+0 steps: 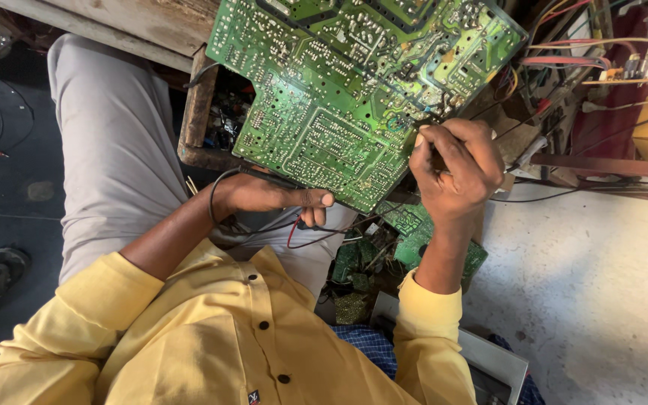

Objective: The person holds a large green circuit board on their lap and probes its solder joints and components with multimeter test leads, repositioning the board and moving the probes to different points to test the board from a television.

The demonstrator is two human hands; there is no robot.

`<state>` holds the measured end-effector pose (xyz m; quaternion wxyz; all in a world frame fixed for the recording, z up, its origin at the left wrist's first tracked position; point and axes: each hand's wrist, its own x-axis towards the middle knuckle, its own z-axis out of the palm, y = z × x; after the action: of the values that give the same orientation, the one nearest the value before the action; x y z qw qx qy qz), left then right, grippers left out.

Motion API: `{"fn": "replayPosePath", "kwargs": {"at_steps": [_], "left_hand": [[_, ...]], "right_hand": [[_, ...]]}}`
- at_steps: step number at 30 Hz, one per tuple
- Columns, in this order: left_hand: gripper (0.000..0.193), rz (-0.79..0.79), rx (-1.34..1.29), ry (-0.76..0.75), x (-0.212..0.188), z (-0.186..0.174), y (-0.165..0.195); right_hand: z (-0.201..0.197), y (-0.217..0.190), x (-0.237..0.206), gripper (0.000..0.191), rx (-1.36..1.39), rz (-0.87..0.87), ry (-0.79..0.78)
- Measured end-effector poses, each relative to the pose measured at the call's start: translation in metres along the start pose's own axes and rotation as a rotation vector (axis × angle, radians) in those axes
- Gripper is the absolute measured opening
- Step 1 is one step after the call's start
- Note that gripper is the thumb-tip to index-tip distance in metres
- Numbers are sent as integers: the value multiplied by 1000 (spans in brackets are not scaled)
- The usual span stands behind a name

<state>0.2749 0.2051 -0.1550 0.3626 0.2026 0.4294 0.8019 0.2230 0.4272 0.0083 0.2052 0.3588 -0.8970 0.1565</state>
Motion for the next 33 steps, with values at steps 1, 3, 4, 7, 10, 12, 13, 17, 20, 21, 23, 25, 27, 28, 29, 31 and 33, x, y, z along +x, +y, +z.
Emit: {"fn": "replayPosePath", "kwargs": {"at_steps": [1, 3, 4, 7, 10, 12, 13, 17, 20, 21, 23, 25, 27, 28, 29, 31, 33], "left_hand": [[38, 3, 2, 3, 0, 0, 0], [38, 11, -13, -2, -1, 1, 1], [38, 17, -29, -10, -1, 1, 1], [39, 2, 25, 4, -1, 0, 3], [39, 1, 36, -5, -1, -1, 3], [39, -1, 9, -10, -1, -1, 2], [39, -6, -4, -7, -1, 0, 2], [39, 3, -1, 4, -2, 1, 2], [38, 6, -6, 14, -3, 0, 3], [38, 12, -6, 9, -3, 0, 3], [38, 20, -6, -5, -4, -1, 4], [36, 4, -18, 13, -4, 1, 4], [36, -12, -15, 23, -4, 1, 4], [36, -20, -6, 23, -3, 1, 4], [36, -28, 2, 24, -3, 1, 5], [35, -6, -17, 13, -4, 0, 5], [35, 11, -25, 7, -4, 0, 4]], "right_hand": [[-1, 0, 0, 17, -6, -18, -11], [-5, 1, 2, 17, -24, -49, -31], [-5, 0, 1, 17, -33, -38, -27], [-3, -1, 1, 17, -37, -17, -8], [-1, -1, 2, 17, -29, -20, -3], [-3, -1, 3, 16, -65, -47, -32], [-4, -1, 4, 16, -55, -48, -30], [-3, -4, 3, 17, -45, -29, -9], [-1, -4, 4, 17, -24, -42, -3], [-1, -3, 4, 17, -13, -53, -4], [-2, -2, 5, 17, -26, -70, -8], [-2, -1, 5, 17, -35, -75, -6], [-2, -1, 4, 16, -36, -71, 0], [-2, -1, 4, 16, -25, -58, 4], [-2, -1, 4, 15, -13, -45, 7], [-1, -2, 3, 15, 9, -31, 6], [-2, -2, 4, 14, 24, -30, 3]]}}
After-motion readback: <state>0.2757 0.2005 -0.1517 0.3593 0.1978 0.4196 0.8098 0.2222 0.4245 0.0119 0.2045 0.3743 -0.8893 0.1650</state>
